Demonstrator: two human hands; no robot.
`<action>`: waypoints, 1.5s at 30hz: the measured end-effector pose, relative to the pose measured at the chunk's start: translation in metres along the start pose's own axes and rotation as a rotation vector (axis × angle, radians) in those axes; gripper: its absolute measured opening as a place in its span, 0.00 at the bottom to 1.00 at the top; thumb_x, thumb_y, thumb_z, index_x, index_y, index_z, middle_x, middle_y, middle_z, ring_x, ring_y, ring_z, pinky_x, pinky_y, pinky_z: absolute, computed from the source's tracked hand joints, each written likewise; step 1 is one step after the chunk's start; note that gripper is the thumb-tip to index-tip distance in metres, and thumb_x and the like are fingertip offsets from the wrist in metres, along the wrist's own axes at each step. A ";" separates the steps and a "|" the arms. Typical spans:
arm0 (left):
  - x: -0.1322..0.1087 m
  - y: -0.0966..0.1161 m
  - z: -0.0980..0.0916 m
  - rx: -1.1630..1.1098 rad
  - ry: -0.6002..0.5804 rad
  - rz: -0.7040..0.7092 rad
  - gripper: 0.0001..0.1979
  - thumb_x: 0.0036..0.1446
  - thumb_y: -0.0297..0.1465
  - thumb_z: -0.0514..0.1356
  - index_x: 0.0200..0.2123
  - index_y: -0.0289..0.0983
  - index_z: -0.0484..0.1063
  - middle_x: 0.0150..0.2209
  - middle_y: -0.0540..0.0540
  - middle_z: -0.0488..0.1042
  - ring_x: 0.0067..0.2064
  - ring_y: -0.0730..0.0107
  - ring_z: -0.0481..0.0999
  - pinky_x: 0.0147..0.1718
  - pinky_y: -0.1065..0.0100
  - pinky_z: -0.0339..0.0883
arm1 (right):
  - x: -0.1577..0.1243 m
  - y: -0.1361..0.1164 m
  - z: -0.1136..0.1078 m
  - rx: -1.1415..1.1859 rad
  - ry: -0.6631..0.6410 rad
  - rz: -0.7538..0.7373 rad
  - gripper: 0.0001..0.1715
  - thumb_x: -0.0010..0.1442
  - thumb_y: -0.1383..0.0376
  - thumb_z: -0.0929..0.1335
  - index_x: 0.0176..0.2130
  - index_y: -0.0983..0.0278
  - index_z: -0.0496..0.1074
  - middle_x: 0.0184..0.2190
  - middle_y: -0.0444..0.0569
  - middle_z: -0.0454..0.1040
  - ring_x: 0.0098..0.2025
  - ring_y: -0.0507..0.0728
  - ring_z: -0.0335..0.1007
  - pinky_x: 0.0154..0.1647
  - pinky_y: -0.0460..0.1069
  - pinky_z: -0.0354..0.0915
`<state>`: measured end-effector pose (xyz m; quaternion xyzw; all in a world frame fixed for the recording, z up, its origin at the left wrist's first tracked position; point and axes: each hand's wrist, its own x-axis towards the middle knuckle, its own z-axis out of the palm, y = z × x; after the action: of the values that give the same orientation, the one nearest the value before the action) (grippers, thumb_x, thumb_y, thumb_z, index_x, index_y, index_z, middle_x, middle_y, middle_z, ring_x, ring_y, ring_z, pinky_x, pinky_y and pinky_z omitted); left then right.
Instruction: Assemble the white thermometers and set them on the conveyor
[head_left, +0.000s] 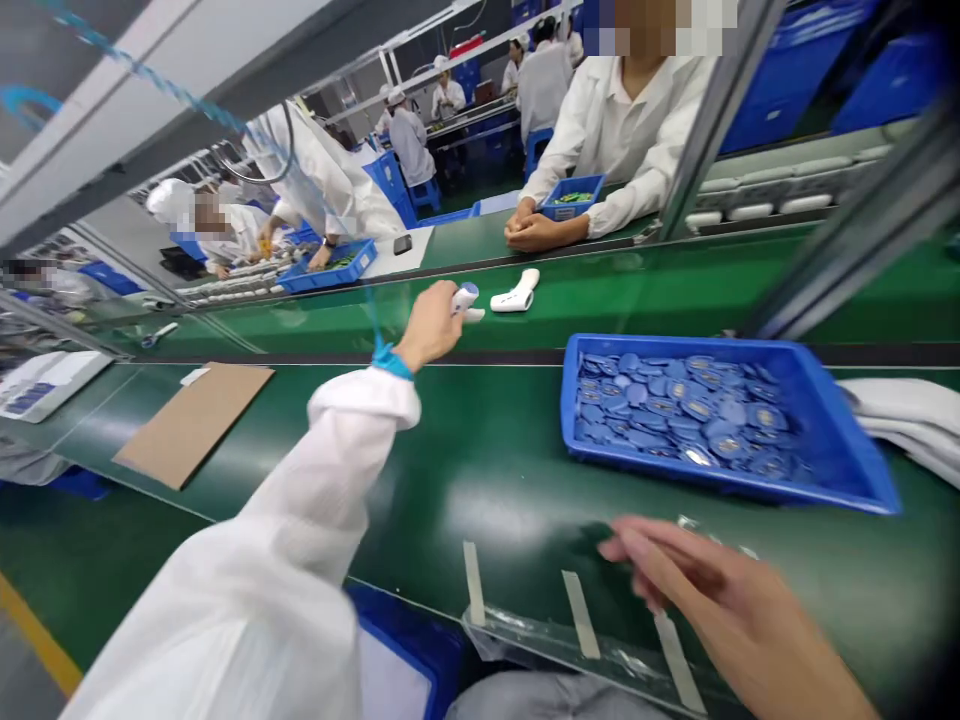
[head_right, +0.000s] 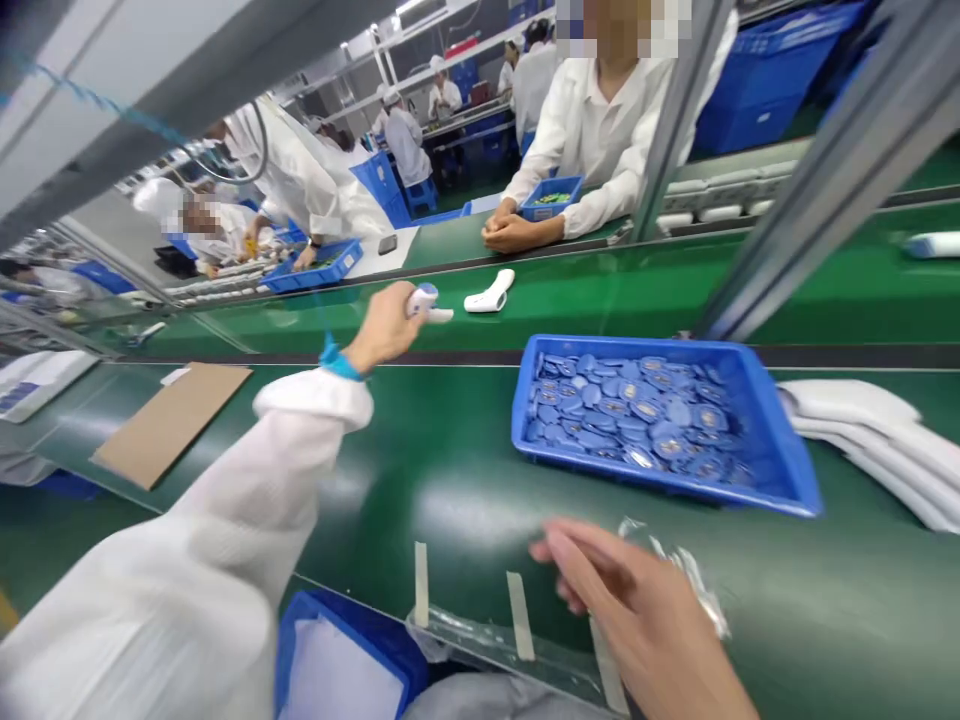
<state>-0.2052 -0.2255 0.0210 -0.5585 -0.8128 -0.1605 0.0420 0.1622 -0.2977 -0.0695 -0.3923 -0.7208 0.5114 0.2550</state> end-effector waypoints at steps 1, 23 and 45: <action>-0.019 0.007 -0.013 -0.059 0.034 0.059 0.12 0.61 0.26 0.60 0.48 0.35 0.72 0.49 0.39 0.75 0.52 0.57 0.74 0.53 0.62 0.64 | 0.010 -0.016 0.002 0.123 -0.137 0.081 0.27 0.62 0.43 0.67 0.43 0.59 0.83 0.37 0.54 0.83 0.27 0.56 0.77 0.28 0.49 0.76; -0.244 0.108 0.035 -1.020 -0.252 -0.022 0.06 0.61 0.33 0.66 0.41 0.41 0.74 0.39 0.50 0.78 0.39 0.66 0.75 0.41 0.66 0.66 | -0.022 -0.046 0.004 -0.675 0.266 -0.444 0.20 0.70 0.52 0.62 0.38 0.57 0.79 0.40 0.49 0.80 0.38 0.59 0.70 0.37 0.54 0.60; -0.220 0.105 0.040 -0.699 -0.217 -0.082 0.03 0.60 0.30 0.62 0.37 0.41 0.69 0.34 0.47 0.78 0.35 0.63 0.74 0.35 0.64 0.61 | -0.034 -0.037 -0.027 -0.625 0.317 -0.302 0.18 0.70 0.54 0.64 0.34 0.58 0.76 0.36 0.45 0.78 0.36 0.55 0.70 0.40 0.52 0.58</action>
<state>-0.0218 -0.3762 -0.0485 -0.5198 -0.7303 -0.3700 -0.2441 0.1908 -0.3177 -0.0246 -0.4147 -0.8434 0.1563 0.3037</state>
